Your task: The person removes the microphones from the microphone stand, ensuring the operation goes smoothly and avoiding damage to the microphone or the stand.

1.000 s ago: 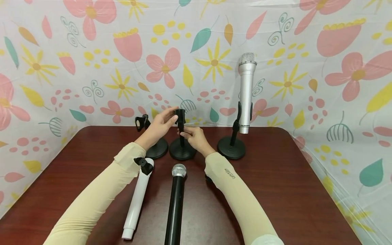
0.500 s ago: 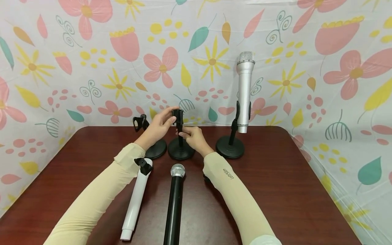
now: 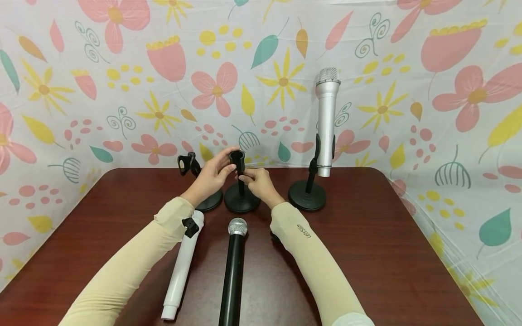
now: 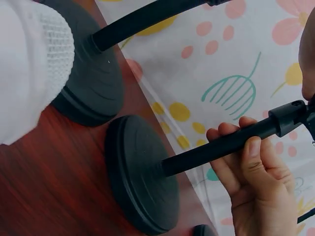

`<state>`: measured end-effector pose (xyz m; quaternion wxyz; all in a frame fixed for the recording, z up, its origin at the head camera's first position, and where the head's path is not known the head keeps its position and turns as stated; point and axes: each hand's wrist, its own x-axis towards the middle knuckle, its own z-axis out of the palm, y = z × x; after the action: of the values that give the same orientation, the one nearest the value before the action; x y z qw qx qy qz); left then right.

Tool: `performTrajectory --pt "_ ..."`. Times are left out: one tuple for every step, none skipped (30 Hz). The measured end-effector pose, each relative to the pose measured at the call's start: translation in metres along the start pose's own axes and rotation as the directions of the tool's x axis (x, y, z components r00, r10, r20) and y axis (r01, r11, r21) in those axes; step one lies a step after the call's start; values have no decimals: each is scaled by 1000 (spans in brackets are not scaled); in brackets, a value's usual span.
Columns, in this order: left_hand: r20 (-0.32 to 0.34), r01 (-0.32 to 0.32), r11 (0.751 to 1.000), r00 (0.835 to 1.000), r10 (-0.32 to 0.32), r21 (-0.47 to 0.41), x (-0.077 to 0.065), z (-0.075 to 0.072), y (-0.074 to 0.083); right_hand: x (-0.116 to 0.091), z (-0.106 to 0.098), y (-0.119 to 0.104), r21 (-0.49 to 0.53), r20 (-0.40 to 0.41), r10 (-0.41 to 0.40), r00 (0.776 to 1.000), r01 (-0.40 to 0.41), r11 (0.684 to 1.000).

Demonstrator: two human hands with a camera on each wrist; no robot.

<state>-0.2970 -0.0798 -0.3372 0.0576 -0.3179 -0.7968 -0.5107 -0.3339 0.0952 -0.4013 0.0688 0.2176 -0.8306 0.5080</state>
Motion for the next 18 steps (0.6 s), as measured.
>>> performTrajectory --pt "7 2 1000 1000 -2 -6 -2 0 5 0 0 0 -2 0 -1 1000 1 1000" --pt "13 9 1000 1000 -9 -7 -4 -1 9 -1 0 -1 -10 1 -4 1000 4 1000" --pt "18 18 1000 1000 -18 -10 -6 -1 14 -1 0 -1 -8 3 -3 1000 3 1000" --pt "23 26 1000 999 -25 -10 -8 -2 18 -1 0 -1 -9 4 -1 1000 1 1000" --pt "27 31 999 999 -31 -8 -9 -2 21 -2 -1 -1 -8 4 2 1000 -2 1000" --pt "28 33 999 999 -32 -5 -11 -2 26 -2 0 0 -8 5 5 1000 -5 1000" --pt "28 34 999 999 -34 -4 -11 -2 26 -2 0 1 -6 8 8 1000 -7 1000" --pt "26 34 999 999 -34 -3 -11 -2 23 -2 0 1 -1 10 10 1000 -10 1000" --pt "25 31 1000 999 -31 -2 -11 -1 19 -2 0 2 8 11 17 1000 -18 1000" --pt "24 28 1000 999 -28 1 -10 -1 15 -2 0 3 12 12 20 1000 -20 1000" --pt "24 24 1000 999 -24 3 -9 -1 11 -2 1 3 19 13 26 1000 -26 999" --pt "24 19 1000 1000 -19 6 -9 0 7 -2 1 4 23 13 30 999 -30 999" --pt "25 14 1000 1000 -14 7 -7 0 1 -2 1 4 26 12 34 999 -34 999" --pt "25 9 1000 1000 -9 8 -7 0 -3 -2 1 4 17 9 29 1000 -30 999" --pt "25 3 1000 1000 -3 12 -7 -1 -5 -2 2 4 9 5 27 1000 -27 1000" --pt "26 -5 1000 1000 4 13 -7 -1 -6 -3 2 3 -7 4 20 1000 -20 1000" --pt "29 -11 1000 1000 11 8 -7 -2 -6 -3 2 2 -22 3 15 1000 -15 1000" --pt "31 -18 1000 999 17 3 -7 -3 -6 -4 2 1 -37 5 9 1000 -9 999"
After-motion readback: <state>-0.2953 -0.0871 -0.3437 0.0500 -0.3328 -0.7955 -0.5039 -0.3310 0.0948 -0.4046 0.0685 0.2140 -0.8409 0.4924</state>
